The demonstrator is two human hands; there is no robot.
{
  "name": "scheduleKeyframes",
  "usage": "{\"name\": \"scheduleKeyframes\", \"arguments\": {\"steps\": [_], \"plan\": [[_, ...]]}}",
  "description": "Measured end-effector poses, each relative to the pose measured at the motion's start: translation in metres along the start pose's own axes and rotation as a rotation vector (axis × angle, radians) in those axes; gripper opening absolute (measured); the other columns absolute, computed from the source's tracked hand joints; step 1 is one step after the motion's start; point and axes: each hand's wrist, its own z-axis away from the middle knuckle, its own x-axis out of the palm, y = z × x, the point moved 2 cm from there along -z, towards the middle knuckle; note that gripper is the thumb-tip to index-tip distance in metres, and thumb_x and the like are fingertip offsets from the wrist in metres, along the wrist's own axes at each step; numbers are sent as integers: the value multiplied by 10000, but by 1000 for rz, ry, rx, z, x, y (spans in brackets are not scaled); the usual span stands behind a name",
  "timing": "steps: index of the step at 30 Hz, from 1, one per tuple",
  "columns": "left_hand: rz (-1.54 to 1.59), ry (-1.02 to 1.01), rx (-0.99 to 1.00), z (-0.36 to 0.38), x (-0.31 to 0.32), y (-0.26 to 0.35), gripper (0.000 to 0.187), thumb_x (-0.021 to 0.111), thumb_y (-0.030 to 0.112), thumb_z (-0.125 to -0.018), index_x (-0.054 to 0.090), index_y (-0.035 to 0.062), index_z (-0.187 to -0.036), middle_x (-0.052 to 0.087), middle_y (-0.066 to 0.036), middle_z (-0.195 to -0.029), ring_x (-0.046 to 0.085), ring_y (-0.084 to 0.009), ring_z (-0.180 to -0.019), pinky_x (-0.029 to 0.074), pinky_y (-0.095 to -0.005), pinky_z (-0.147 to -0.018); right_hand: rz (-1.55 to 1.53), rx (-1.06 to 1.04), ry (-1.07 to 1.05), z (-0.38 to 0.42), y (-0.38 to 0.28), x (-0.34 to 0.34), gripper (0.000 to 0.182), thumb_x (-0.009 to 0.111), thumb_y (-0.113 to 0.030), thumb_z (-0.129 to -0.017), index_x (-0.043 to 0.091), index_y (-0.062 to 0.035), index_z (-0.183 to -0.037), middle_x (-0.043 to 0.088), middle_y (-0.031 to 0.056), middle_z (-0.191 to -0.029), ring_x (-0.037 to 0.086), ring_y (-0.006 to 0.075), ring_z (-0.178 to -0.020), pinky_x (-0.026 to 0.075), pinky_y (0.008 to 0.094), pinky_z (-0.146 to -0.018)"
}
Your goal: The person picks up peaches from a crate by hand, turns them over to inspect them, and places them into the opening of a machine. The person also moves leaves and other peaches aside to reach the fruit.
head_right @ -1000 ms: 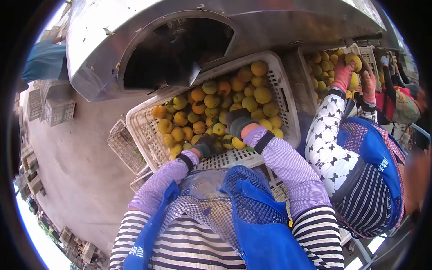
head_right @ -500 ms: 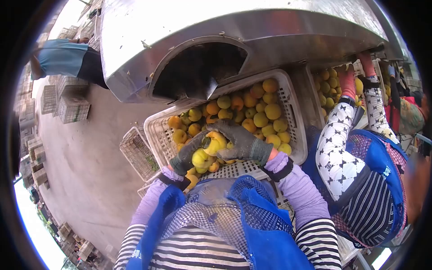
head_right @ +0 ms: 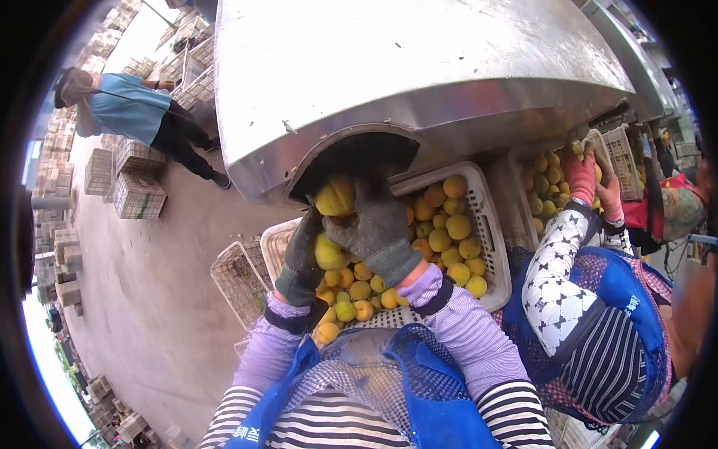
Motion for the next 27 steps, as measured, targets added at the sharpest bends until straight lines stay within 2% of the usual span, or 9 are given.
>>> {"name": "scheduleKeyframes", "arguments": {"steps": [2, 3, 10, 12, 16, 20, 22, 24, 27], "plan": [[-415, -101, 104, 5, -13, -7, 551, 628, 61, -896, 441, 13, -1412, 585, -125, -1303, 583, -207, -1176, 483, -334, -995, 73, 85, -43, -11, 37, 27, 682, 843, -399, -657, 575, -62, -1186, 605, 168, -1086, 624, 384, -944, 525, 477, -793], [-659, -72, 213, 4, -16, -9, 595, 673, -9, -807, 483, 2, -1371, 605, -124, -1266, 597, -213, -1146, 488, -340, -976, 178, -22, 70, -18, 36, 27, 647, 842, -432, -657, 584, -74, -1130, 630, 147, -1034, 626, 361, -928, 524, 473, -767], [-671, -35, 135, 34, -14, 3, 558, 725, 17, -796, 536, -6, -1321, 633, -125, -1215, 617, -216, -1113, 494, -338, -968, 307, -96, 40, -25, 33, 20, 524, 828, -374, -699, 621, -77, -1078, 639, 137, -984, 640, 339, -842, 537, 430, -709], [-513, 3, 53, 30, -10, 2, 537, 715, 1, -812, 533, -8, -1317, 632, -128, -1224, 615, -214, -1122, 496, -341, -972, 328, -131, 61, -38, 41, 26, 497, 825, -373, -704, 626, -77, -1051, 643, 130, -961, 643, 327, -826, 533, 429, -692], [-545, 62, 68, 12, 7, 16, 504, 685, -52, -837, 527, -6, -1314, 628, -130, -1247, 612, -220, -1139, 506, -350, -979, 255, -72, -130, -75, 48, 25, 702, 840, -483, -673, 611, -33, -1162, 639, 167, -1074, 626, 359, -969, 514, 461, -844], [862, 176, -276, -3, 6, -17, 384, 504, 210, -997, 520, -2, -1317, 587, -163, -1306, 590, -260, -1190, 484, -418, -1032, 27, 106, -218, -62, 48, -4, 806, 833, -525, -659, 569, -60, -1263, 628, 173, -1099, 611, 359, -1025, 501, 450, -884], [809, 97, -189, -2, 3, -21, 421, 443, 271, -1015, 513, -4, -1327, 574, -170, -1320, 581, -269, -1202, 469, -430, -1051, -96, 83, -232, -26, 37, -8, 862, 833, -556, -636, 549, -77, -1294, 610, 176, -1137, 606, 363, -1040, 502, 452, -884], [489, 52, -95, 11, 3, -21, 442, 421, 295, -1023, 506, -4, -1337, 567, -171, -1326, 579, -274, -1205, 463, -433, -1058, -29, 57, -342, 19, 19, -10, 910, 836, -585, -608, 532, -92, -1310, 586, 182, -1181, 602, 368, -1045, 511, 459, -869], [-169, 49, 75, 22, 21, -8, 471, 425, 333, -1028, 490, 3, -1358, 573, -161, -1317, 585, -271, -1193, 469, -427, -1047, -43, 19, -223, 42, -7, -12, 947, 846, -596, -575, 532, -89, -1311, 551, 197, -1229, 599, 383, -1045, 530, 466, -836]]}}
